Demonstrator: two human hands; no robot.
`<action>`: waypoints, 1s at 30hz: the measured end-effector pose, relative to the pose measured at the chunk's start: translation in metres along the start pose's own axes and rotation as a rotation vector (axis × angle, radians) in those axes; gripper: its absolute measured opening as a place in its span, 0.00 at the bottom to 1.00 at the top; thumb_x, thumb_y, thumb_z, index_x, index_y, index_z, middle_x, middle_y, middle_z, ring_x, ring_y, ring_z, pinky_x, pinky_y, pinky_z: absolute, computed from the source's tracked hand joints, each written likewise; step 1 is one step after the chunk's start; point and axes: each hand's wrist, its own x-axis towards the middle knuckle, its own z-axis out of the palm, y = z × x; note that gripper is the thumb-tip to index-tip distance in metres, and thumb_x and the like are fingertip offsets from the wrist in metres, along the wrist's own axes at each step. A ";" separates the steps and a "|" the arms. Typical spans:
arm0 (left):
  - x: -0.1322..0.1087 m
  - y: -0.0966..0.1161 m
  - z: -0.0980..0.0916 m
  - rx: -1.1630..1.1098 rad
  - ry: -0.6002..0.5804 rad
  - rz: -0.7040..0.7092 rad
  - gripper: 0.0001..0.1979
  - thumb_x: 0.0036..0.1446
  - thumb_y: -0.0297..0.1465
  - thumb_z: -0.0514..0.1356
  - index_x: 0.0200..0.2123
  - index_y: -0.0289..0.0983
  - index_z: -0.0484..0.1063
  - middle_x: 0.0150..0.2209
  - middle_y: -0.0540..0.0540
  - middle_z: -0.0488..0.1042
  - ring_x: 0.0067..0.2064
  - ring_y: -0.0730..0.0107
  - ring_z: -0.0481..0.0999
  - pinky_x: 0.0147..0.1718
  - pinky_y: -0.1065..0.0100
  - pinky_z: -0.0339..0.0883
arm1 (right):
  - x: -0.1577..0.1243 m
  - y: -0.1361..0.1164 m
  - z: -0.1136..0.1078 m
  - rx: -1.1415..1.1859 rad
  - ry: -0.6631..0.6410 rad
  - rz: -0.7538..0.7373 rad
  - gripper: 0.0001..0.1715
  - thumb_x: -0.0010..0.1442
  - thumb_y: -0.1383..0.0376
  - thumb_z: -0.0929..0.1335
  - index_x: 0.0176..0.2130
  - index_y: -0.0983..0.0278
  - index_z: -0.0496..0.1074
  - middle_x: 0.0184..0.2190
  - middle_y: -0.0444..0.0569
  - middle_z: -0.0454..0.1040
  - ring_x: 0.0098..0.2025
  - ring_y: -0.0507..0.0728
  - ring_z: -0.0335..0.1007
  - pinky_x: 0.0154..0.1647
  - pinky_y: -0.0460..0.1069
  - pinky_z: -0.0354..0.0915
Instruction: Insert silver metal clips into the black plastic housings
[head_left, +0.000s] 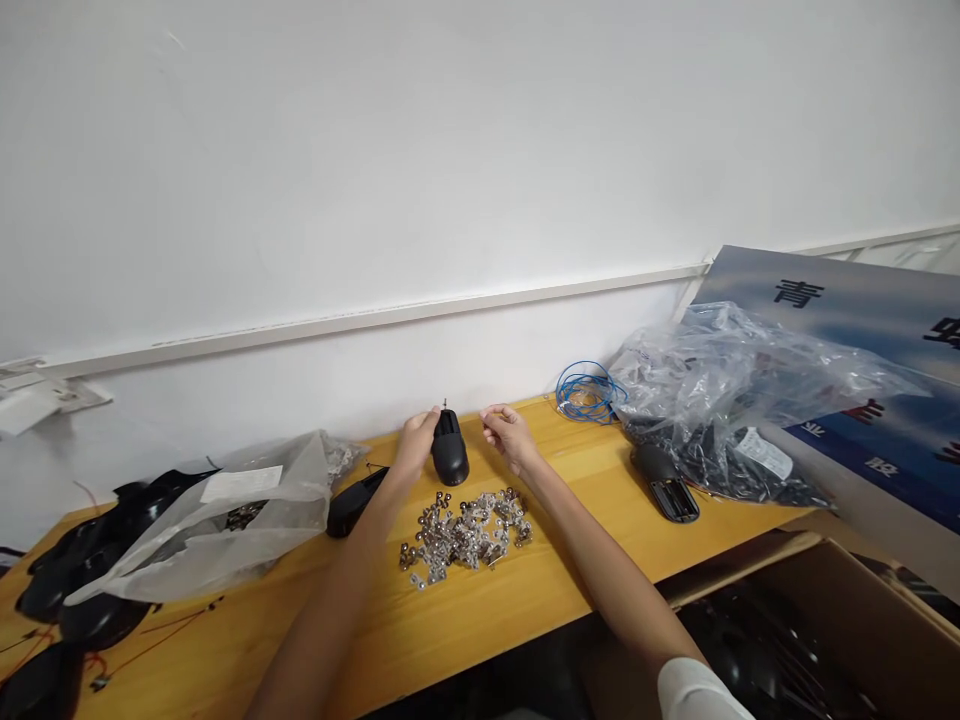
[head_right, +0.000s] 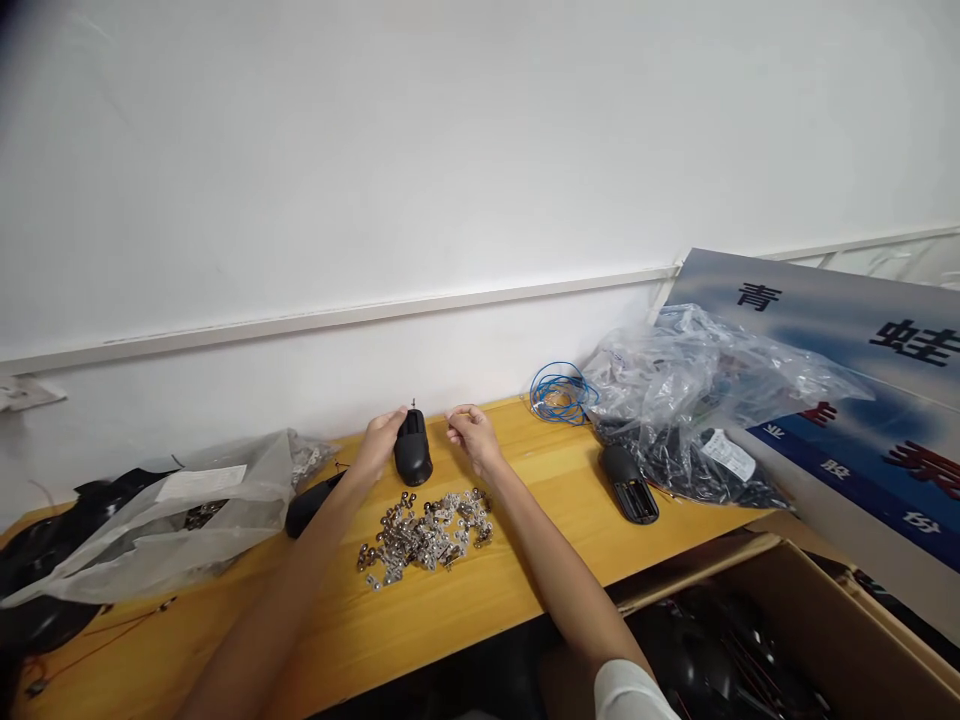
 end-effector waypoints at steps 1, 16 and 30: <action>0.005 -0.006 0.001 -0.029 -0.018 -0.039 0.28 0.50 0.58 0.68 0.29 0.37 0.72 0.27 0.47 0.73 0.32 0.63 0.72 0.32 0.66 0.64 | 0.003 0.001 -0.003 -0.005 0.011 -0.005 0.28 0.42 0.54 0.85 0.35 0.62 0.74 0.24 0.40 0.74 0.24 0.48 0.70 0.23 0.41 0.66; 0.013 -0.058 0.005 -0.150 -0.174 -0.203 0.25 0.54 0.53 0.70 0.32 0.37 0.70 0.21 0.54 0.66 0.20 0.75 0.64 0.20 0.70 0.53 | 0.018 0.021 -0.016 -0.153 0.008 -0.014 0.25 0.44 0.56 0.84 0.38 0.62 0.77 0.35 0.48 0.82 0.41 0.55 0.81 0.43 0.48 0.75; 0.023 -0.063 -0.003 -0.226 -0.343 -0.279 0.20 0.62 0.46 0.68 0.41 0.35 0.72 0.25 0.51 0.72 0.23 0.72 0.70 0.23 0.71 0.61 | 0.017 0.046 0.001 -0.736 -0.081 -0.447 0.19 0.66 0.60 0.71 0.55 0.60 0.77 0.51 0.54 0.83 0.55 0.62 0.80 0.60 0.58 0.73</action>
